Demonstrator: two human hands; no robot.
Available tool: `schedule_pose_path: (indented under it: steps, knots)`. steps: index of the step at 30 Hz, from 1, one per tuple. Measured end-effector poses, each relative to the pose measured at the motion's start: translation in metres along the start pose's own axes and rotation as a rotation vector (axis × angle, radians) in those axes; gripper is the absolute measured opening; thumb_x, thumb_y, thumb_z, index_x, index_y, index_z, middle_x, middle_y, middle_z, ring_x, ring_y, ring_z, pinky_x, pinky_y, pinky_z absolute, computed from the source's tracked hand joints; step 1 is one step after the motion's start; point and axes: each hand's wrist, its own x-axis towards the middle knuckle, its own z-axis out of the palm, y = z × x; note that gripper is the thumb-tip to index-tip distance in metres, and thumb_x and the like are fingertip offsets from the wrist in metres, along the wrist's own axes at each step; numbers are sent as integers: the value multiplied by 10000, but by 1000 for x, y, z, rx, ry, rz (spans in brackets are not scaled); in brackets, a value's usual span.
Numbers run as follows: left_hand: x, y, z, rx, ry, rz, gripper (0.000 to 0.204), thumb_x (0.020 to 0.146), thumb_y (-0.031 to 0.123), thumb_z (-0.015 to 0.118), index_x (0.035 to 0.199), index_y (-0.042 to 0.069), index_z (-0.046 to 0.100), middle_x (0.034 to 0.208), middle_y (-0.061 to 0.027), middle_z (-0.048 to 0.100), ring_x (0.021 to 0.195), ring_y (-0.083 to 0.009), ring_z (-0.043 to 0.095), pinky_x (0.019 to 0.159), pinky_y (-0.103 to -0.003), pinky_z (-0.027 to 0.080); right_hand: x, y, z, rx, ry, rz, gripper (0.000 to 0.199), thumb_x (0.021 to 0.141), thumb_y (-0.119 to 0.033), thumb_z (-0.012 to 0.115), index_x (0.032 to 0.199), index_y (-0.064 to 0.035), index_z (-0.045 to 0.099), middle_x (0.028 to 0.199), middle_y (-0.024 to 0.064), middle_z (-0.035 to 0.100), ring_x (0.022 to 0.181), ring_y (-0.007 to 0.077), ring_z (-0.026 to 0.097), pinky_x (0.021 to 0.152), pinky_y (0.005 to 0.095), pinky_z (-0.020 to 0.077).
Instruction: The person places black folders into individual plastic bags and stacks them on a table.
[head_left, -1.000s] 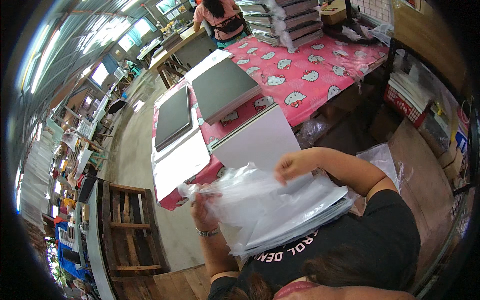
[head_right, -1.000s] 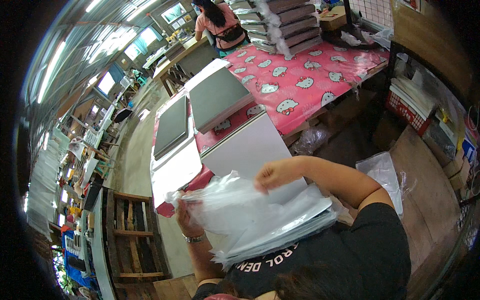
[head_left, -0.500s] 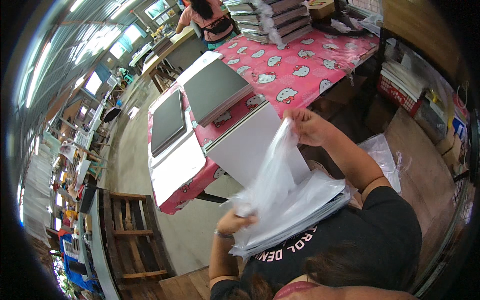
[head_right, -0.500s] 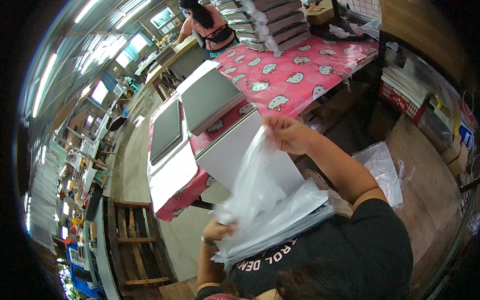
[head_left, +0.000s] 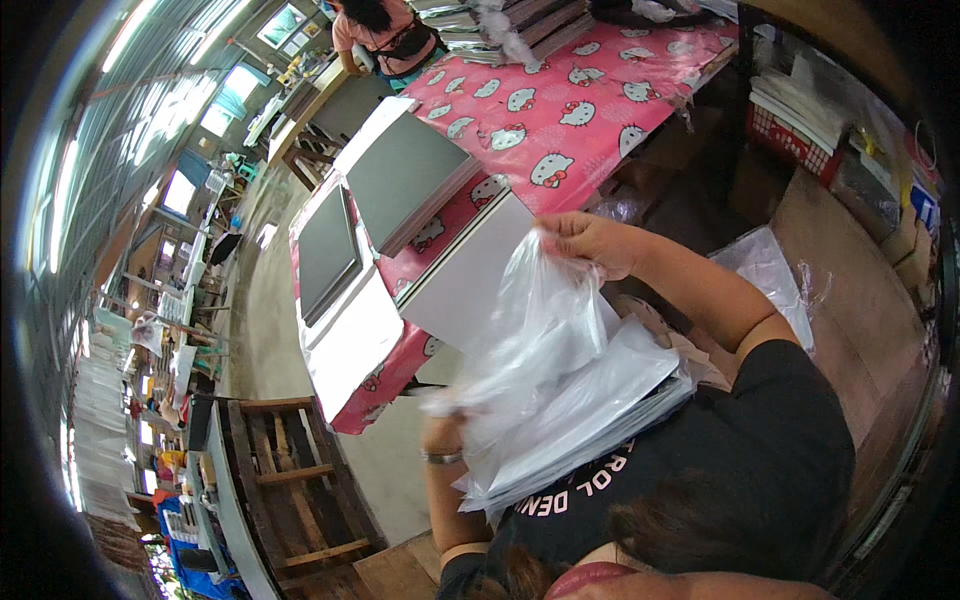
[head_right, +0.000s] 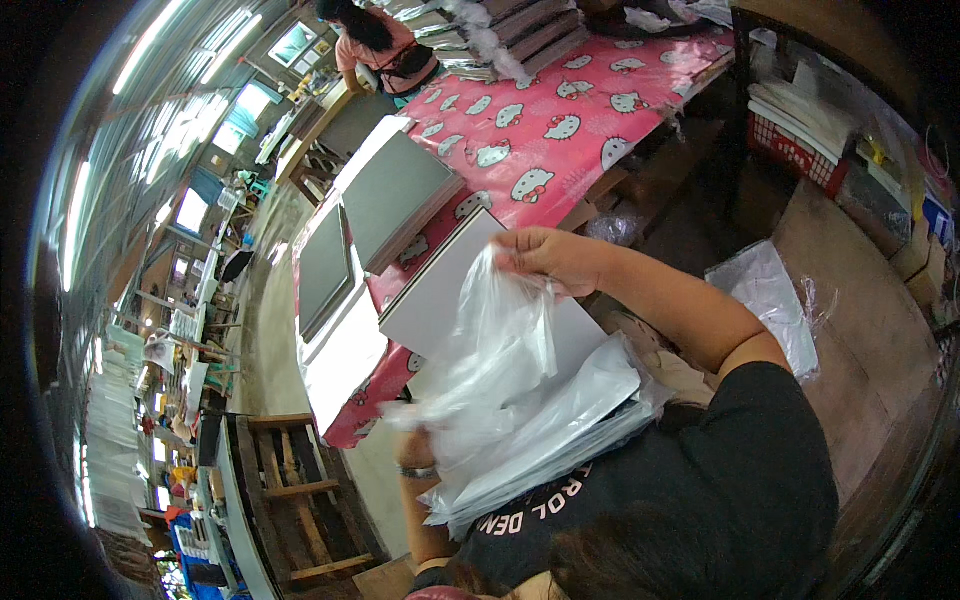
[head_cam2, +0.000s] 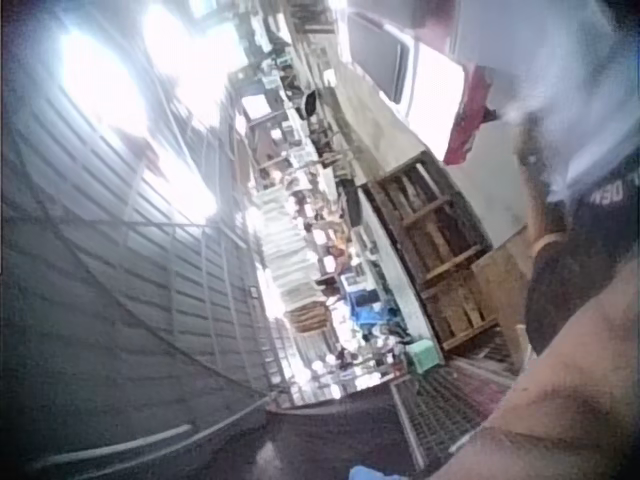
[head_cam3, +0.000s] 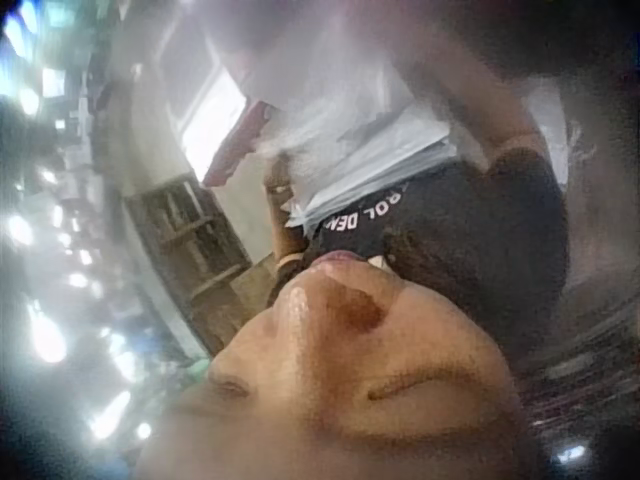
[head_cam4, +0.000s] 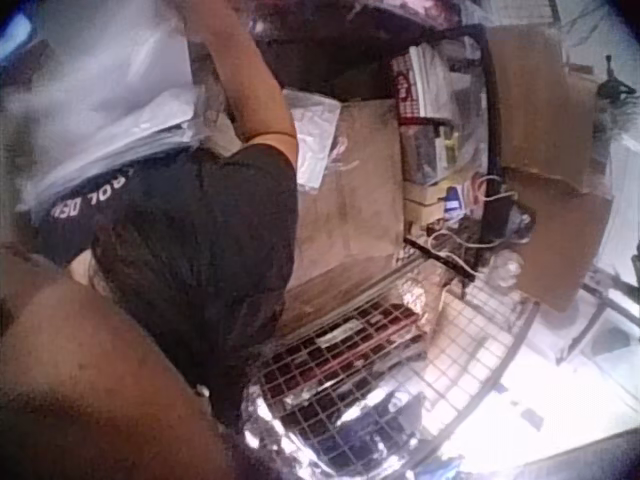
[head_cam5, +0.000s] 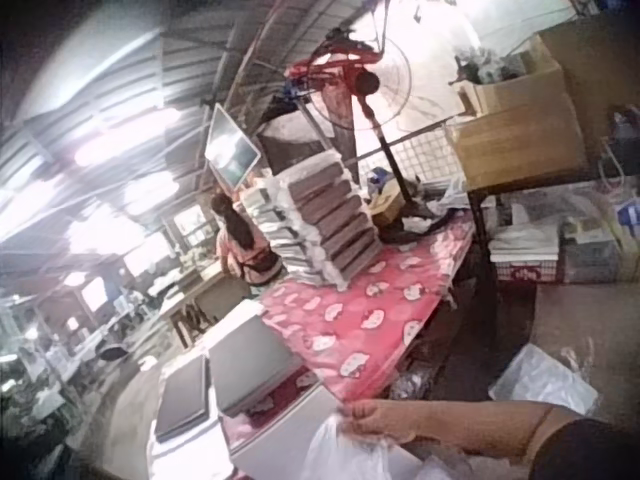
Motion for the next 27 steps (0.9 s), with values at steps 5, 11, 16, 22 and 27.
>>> schedule_pose_path:
  steps: [5, 11, 16, 22, 27]
  knots:
    - [3, 17, -7, -305, 247, 305, 496, 763, 341, 611, 1121, 2, 562, 1052, -133, 618, 927, -272, 597, 816, -411, 480, -7, 4, 4, -317, -145, 133, 429, 869, -219, 623, 1228, -55, 455, 676, -15, 547, 541, 73, 519, 483, 173, 371]
    - [27, 7, 6, -299, 397, 396, 515, 745, 359, 588, 1088, -25, 577, 1046, -171, 623, 965, -297, 596, 871, -421, 467, 2, -23, 17, 81, 82, -378, 543, 816, -134, 612, 1312, -56, 404, 841, 34, 572, 674, 58, 556, 553, 186, 427]
    - [64, 52, 0, -149, 588, 541, 315, 755, 217, 580, 965, -16, 610, 878, -121, 642, 818, -243, 611, 794, -341, 475, 23, -32, -26, -223, 152, -217, 661, 704, 7, 555, 1338, -76, 388, 836, 63, 612, 673, 95, 573, 581, 213, 448]
    - [123, 40, -23, 582, 1101, 618, 202, 793, 9, 503, 983, -38, 554, 892, -97, 558, 785, -203, 530, 734, -312, 436, 45, 20, -52, -1766, 726, -767, 488, 754, -9, 528, 1234, -99, 525, 896, 167, 521, 841, 306, 589, 752, 374, 490]
    - [74, 27, 25, 1068, 1033, 659, 369, 818, 2, 491, 1183, -50, 508, 993, -134, 574, 817, -199, 540, 763, -307, 447, 4, 29, 3, -1696, 693, -662, 454, 747, -17, 596, 1192, -85, 538, 870, 150, 534, 786, 300, 581, 697, 368, 490]
